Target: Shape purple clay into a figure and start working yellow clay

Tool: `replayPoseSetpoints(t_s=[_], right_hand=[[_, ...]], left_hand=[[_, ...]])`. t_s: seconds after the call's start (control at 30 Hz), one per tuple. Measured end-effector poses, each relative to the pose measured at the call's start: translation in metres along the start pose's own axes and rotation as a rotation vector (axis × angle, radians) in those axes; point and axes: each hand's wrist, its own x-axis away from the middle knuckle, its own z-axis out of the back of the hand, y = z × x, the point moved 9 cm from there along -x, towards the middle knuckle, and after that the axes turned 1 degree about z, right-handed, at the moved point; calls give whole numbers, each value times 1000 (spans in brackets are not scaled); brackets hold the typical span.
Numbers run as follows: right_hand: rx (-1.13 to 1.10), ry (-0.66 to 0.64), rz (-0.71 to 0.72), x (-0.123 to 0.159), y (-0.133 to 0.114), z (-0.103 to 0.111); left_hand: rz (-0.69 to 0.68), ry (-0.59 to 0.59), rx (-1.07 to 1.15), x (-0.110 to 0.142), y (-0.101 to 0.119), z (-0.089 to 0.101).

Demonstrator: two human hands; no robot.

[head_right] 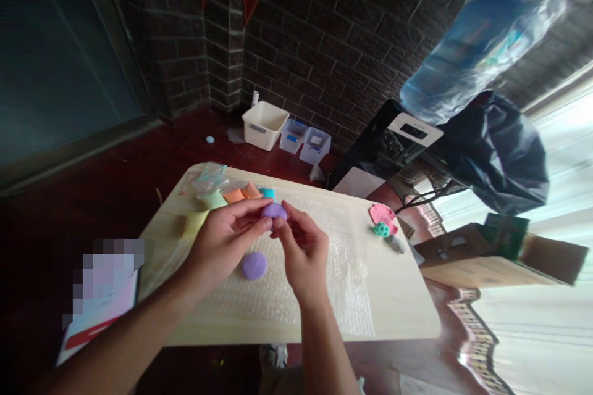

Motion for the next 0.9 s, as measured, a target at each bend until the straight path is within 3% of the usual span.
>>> replayPoseSetpoints(t_s=[0.17, 0.47, 0.63, 0.77, 0.9], right_hand=[[-19, -5, -17, 1, 1, -4], [-74, 48, -46, 1, 11, 2], [-141, 33, -53, 1, 4, -3], [-58, 1, -3, 0, -3, 0], [-15, -36, -7, -1, -1, 2]], left_hand=[[16, 28, -17, -2, -4, 7], [62, 56, 106, -4, -5, 4], [-2, -7, 6, -2, -1, 2], [-65, -54, -151, 0, 3, 1], [-55, -78, -88, 2, 2, -3]])
